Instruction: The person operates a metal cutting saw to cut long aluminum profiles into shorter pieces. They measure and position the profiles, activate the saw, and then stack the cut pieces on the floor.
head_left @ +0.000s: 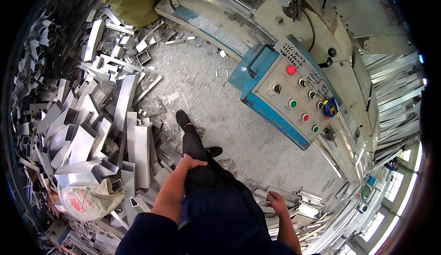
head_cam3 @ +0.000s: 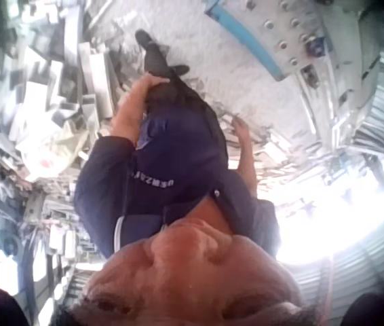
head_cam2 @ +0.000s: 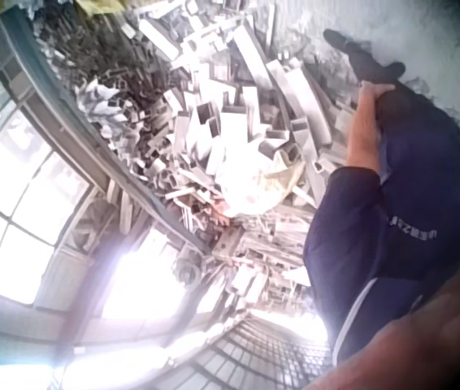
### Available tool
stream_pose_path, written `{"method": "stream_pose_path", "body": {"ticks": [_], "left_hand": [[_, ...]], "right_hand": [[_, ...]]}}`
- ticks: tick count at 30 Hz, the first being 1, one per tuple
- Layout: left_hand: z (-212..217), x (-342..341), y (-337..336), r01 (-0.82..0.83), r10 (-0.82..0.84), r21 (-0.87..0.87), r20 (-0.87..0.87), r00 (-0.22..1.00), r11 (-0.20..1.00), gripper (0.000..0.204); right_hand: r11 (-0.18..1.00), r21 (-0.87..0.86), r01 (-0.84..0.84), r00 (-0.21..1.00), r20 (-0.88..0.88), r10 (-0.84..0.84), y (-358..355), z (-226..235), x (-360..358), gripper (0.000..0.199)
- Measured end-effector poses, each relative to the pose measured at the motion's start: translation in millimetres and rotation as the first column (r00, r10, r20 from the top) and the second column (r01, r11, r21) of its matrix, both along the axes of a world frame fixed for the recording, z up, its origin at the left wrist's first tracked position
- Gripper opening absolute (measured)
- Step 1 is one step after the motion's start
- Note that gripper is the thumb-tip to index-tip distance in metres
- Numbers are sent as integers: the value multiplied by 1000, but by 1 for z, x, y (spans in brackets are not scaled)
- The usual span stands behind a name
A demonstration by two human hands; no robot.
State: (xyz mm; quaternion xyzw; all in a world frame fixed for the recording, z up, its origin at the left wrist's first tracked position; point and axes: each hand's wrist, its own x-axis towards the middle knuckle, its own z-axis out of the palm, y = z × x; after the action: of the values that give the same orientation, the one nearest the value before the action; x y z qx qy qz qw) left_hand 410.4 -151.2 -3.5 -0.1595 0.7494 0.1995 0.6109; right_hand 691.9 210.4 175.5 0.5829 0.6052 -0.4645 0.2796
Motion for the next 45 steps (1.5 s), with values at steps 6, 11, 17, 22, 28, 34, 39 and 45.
{"method": "stream_pose_path", "body": {"ticks": [6, 11, 17, 22, 28, 34, 39, 45], "left_hand": [[6, -26, 1, -39, 44, -47, 101, 994, 998, 82], [14, -29, 10, 93, -94, -87, -12, 995, 992, 72], [7, -21, 8, 94, -109, -135, -104, 989, 986, 72], [-3, -15, -2, -24, 3, -152, -142, 990, 988, 81], [-53, 12, 7, -87, 86, -67, -11, 996, 994, 84], [-28, -8, 17, -28, 18, -103, -94, 995, 994, 66], [-25, -6, 17, 23, -46, -124, -184, 982, 992, 60], [-66, 15, -3, 22, -32, -60, -174, 984, 998, 67]], "right_hand": [[999, -6, 52, 999, -7, -52, -4, 6, 9, 46], [998, -5, 63, 998, -9, -63, -9, 8, 9, 46], [998, -21, 63, 998, -9, -63, -13, 8, 16, 46], [997, -7, 81, 997, -20, -81, -9, 7, 30, 44], [995, 36, 96, 995, -4, -96, -9, 17, 37, 44], [994, 41, 104, 995, -9, -104, -9, 12, 42, 44], [996, 47, 70, 996, -50, -68, -4, 7, 44, 47], [996, 55, 64, 996, -63, -60, -4, 7, 43, 48]]}}
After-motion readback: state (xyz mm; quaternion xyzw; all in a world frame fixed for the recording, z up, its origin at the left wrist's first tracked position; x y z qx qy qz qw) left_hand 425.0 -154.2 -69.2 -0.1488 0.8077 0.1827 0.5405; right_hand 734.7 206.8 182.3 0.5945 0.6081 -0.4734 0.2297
